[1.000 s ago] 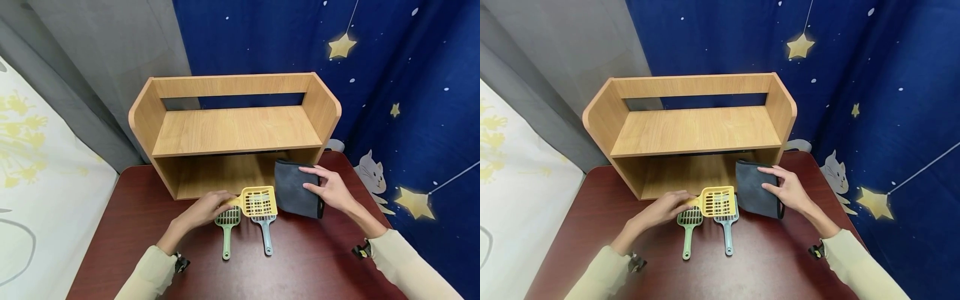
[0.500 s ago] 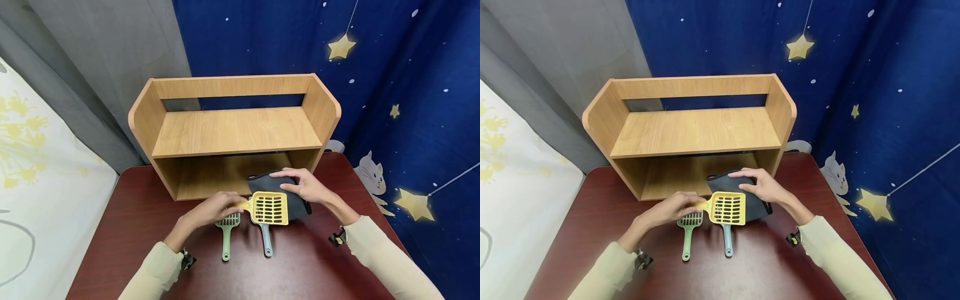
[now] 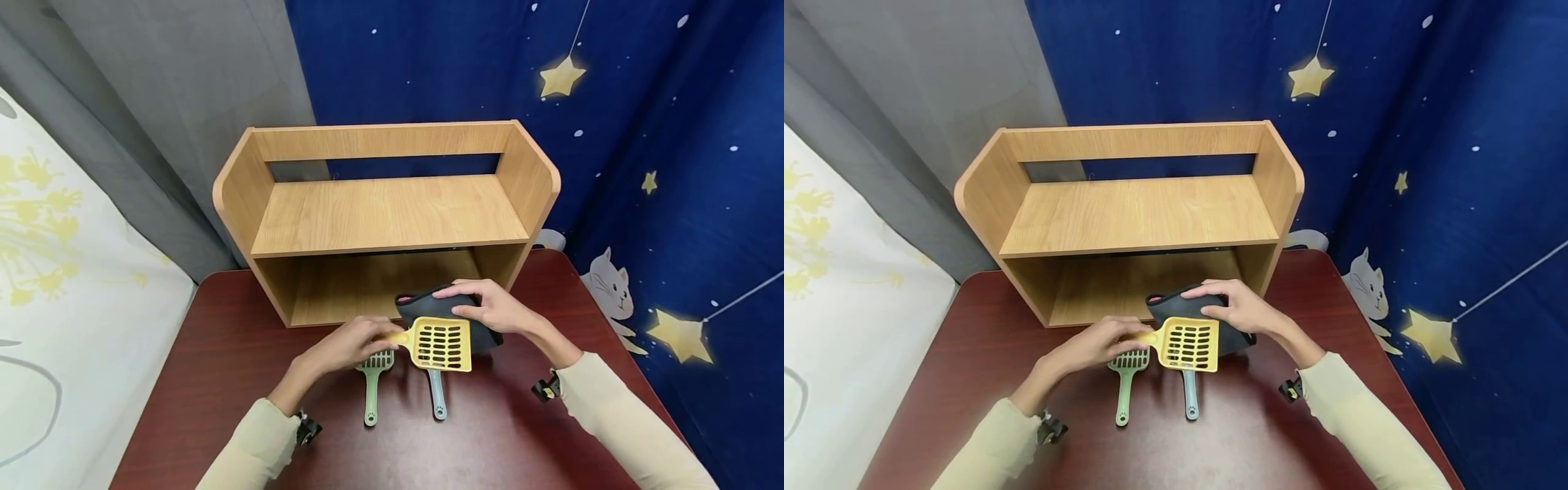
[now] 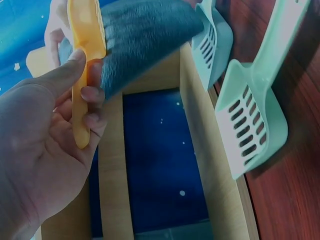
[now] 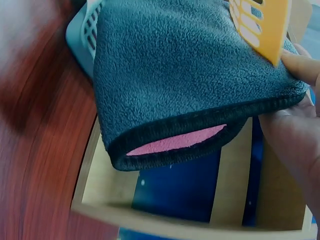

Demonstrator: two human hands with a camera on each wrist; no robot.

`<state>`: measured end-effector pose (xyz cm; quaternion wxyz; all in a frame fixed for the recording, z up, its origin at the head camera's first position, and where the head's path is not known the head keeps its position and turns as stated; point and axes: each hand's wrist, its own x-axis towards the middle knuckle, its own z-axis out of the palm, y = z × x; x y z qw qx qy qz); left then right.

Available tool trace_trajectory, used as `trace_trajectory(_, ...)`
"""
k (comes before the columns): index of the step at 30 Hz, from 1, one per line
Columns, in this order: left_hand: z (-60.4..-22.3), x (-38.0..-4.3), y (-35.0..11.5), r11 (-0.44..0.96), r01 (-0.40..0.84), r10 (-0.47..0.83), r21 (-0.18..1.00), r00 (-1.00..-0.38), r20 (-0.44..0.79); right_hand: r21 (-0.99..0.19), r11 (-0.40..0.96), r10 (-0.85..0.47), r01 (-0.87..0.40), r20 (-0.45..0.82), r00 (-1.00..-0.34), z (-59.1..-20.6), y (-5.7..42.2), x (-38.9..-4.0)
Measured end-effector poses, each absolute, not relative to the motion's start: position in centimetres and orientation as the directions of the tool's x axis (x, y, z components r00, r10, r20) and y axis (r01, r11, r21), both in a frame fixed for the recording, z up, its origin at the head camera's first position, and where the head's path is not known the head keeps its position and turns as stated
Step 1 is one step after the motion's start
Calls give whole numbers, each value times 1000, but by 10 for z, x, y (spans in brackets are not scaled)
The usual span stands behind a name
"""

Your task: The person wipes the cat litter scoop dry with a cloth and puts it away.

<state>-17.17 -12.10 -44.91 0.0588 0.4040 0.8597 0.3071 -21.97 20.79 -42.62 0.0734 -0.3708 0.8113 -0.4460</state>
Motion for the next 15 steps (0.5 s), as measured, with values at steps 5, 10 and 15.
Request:
trace_trajectory(5,-449,-171,-130,488,678,726,550,-665,175,-775,383,-609,-503,197,-768,-423,227,-213)
trace_trajectory(10,-447,-171,-131,481,692,729,539,-656,193,-769,378,-592,-515,227,-773,-422,230,-213)
trace_trajectory(15,-444,-171,-123,477,690,739,544,-650,176,-762,361,-621,-537,233,-749,-422,220,-216)
